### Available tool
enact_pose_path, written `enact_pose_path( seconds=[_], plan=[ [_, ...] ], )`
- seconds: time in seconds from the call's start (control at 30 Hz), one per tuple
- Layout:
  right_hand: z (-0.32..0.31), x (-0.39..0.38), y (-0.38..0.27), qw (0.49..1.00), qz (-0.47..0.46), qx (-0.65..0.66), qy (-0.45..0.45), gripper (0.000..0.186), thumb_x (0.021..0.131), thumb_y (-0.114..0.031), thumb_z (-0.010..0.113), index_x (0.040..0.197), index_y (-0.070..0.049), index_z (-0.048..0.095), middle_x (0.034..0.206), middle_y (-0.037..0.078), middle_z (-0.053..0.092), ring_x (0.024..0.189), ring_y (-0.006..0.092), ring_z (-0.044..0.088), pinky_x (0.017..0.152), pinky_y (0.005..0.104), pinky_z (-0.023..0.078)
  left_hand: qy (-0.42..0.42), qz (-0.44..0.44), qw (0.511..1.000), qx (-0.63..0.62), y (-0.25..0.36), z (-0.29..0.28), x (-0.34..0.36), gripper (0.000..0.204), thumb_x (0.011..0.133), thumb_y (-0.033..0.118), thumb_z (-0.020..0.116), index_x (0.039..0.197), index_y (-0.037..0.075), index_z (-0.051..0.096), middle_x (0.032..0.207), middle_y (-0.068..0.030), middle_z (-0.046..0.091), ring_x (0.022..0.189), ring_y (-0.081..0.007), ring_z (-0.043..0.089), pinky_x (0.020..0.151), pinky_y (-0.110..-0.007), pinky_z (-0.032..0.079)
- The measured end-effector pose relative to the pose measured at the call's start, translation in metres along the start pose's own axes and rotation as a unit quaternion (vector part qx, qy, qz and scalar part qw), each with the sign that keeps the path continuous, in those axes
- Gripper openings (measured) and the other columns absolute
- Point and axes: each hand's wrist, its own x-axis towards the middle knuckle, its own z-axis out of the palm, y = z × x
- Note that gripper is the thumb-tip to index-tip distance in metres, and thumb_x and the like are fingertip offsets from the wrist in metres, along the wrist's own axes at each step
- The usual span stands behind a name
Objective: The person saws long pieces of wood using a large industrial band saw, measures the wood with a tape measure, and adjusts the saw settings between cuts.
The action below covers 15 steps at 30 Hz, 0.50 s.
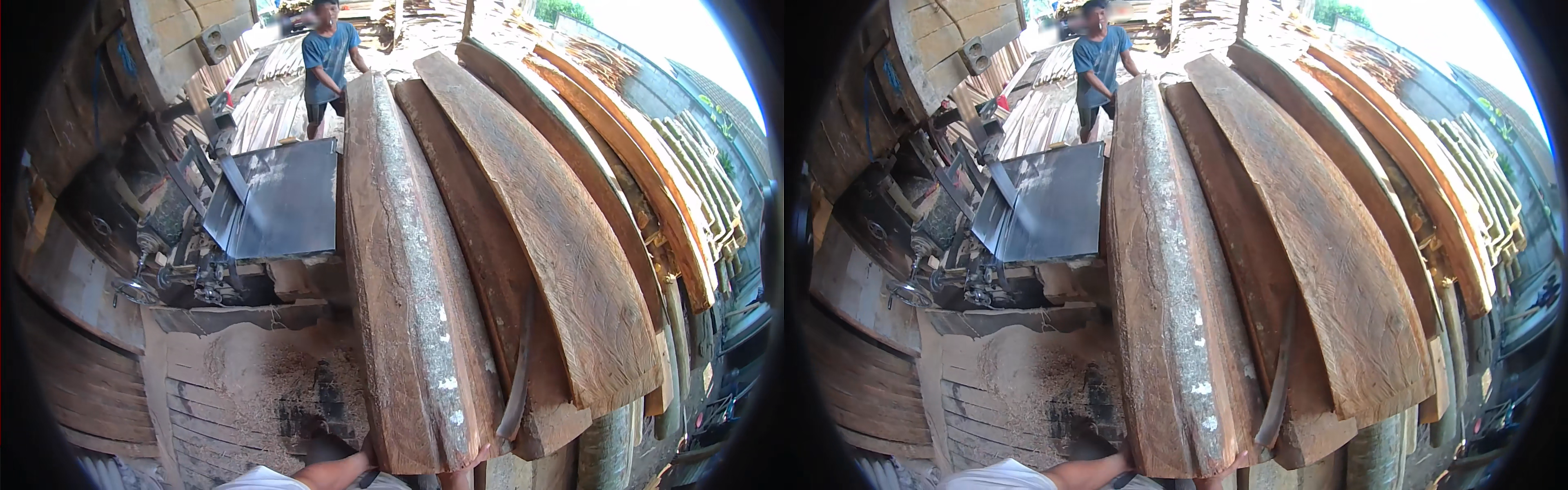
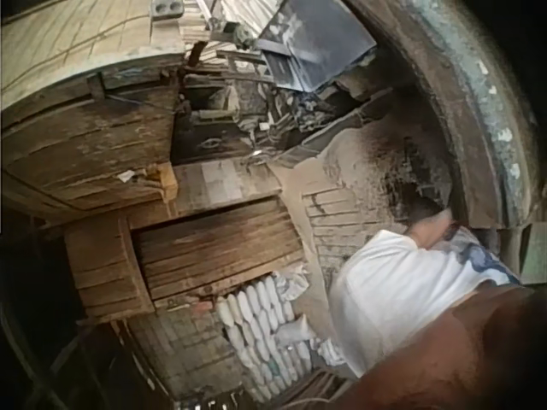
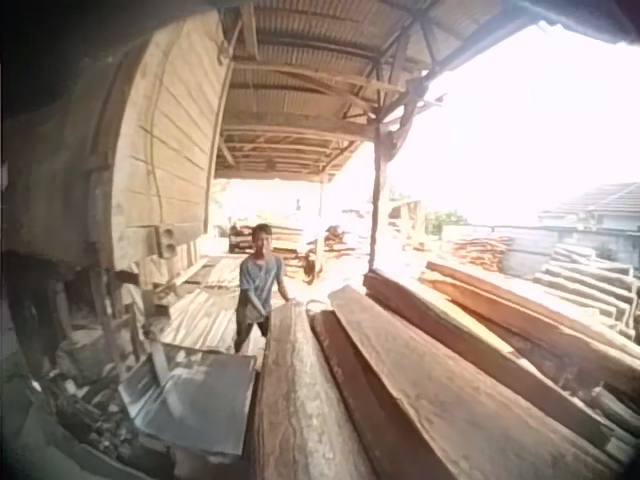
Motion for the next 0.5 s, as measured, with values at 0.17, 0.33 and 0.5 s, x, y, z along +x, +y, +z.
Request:
enact_pose_path(
  seconds=[0.17, 0.33, 0.5],
  plan=[
    [-0.010, -0.010, -0.006, 0.997, 0.038, -0.050, 0.050, 0.093, 0.080, -0.078, 0.035, 0.145, -0.011, 0.033, 0.144, 0.015, 0.040, 0.127, 0.0372, 0.043, 0.107, 0.0521, 0.034, 0.004, 0.054, 0.998, -0.031, 0.005, 0.012, -0.013, 0.073, 0.093, 0.066, 0.024, 0.126, 0.008, 0.054, 0.114, -0.0157, 0.062, 0.101, -0.0279, 0.061, 0.090, -0.046, 0.049],
    [-0.006, -0.019, 0.009, 0.992, 0.051, -0.080, 0.088, 0.091, 0.081, -0.076, 0.035, 0.144, -0.011, 0.034, 0.143, 0.015, 0.041, 0.127, 0.0369, 0.043, 0.106, 0.0521, 0.035, 0.006, 0.066, 0.997, -0.047, -0.002, -0.005, -0.018, 0.073, 0.093, 0.066, 0.023, 0.124, 0.008, 0.055, 0.109, -0.0157, 0.063, 0.097, -0.0279, 0.063, 0.087, -0.046, 0.051],
    [0.007, -0.017, 0.054, 0.987, 0.071, -0.103, 0.101, 0.090, 0.081, -0.075, 0.036, 0.144, -0.011, 0.035, 0.143, 0.015, 0.042, 0.126, 0.0365, 0.044, 0.106, 0.0520, 0.035, -0.006, 0.099, 0.993, -0.063, 0.000, -0.032, -0.022, 0.073, 0.093, 0.065, 0.022, 0.122, 0.008, 0.057, 0.105, -0.0156, 0.065, 0.092, -0.0280, 0.064, 0.083, -0.045, 0.053]
  ],
)
